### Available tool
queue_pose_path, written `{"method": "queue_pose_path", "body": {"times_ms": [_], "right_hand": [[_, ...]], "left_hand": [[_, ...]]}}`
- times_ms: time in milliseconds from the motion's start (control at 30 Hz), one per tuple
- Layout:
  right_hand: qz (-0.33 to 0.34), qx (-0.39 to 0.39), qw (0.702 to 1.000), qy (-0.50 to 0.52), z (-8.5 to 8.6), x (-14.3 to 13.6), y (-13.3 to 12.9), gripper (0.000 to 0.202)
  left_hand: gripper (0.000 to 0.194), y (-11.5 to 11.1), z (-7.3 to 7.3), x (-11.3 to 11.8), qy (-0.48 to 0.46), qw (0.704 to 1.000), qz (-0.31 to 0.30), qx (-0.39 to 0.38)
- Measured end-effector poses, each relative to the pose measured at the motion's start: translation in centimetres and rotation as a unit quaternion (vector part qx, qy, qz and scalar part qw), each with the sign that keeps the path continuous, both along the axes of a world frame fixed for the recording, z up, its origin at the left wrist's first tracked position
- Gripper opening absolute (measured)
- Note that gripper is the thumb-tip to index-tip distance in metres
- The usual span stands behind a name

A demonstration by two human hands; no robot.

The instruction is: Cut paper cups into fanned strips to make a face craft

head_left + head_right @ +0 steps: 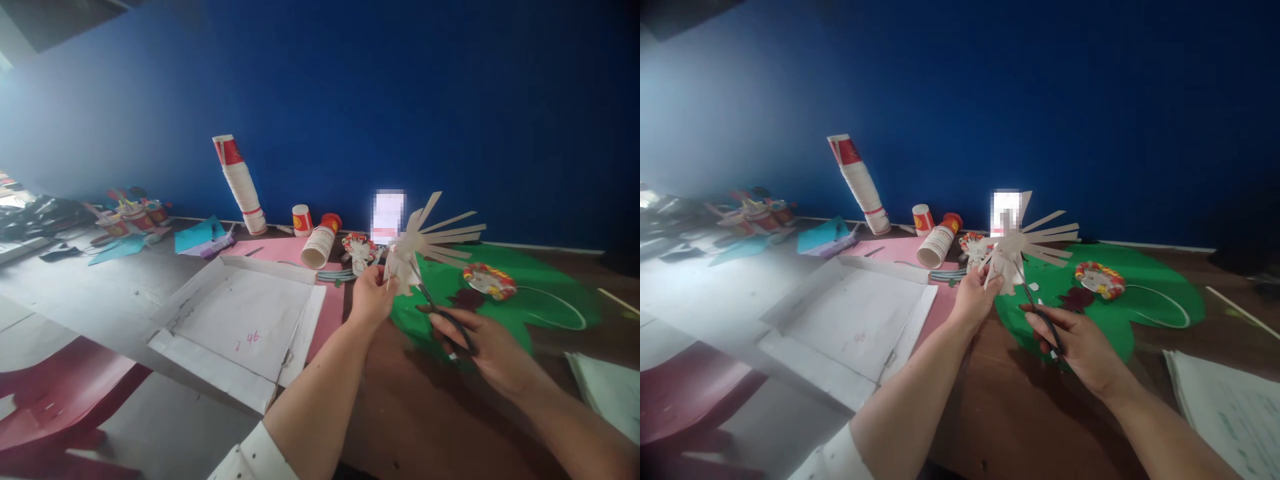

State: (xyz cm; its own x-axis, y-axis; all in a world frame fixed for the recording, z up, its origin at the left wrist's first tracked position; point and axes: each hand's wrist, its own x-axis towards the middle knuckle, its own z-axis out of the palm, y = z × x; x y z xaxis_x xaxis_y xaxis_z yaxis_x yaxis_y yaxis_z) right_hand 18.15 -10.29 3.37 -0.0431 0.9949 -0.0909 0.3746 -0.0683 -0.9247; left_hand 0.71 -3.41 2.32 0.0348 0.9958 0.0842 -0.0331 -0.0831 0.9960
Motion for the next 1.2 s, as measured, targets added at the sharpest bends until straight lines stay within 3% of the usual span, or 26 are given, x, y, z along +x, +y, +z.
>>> {"method": "queue_pose_path", "body": {"times_ms": [333,867,1200], "right_hand": [[-0.003,-0.001,1.0,0.004,-0.14,-0.03,0.08,0.047],[-0.002,0.005,1.0,-0.014,-0.6,0.26,0.26,0.053],[0.001,0.002,1.0,-0.006,0.36,-0.18,-0.1,0.048]], "left_hand": [[0.013,-0.28,0.66,-0.18,0.002,1.0,0.001,-0.002],[0.02,-0.05,-0.01,0.05,-0.02,1.0,-0.015,0.012],[0.013,-0.33,0.66,-0.13,0.012,0.999,0.01,-0.034]]}}
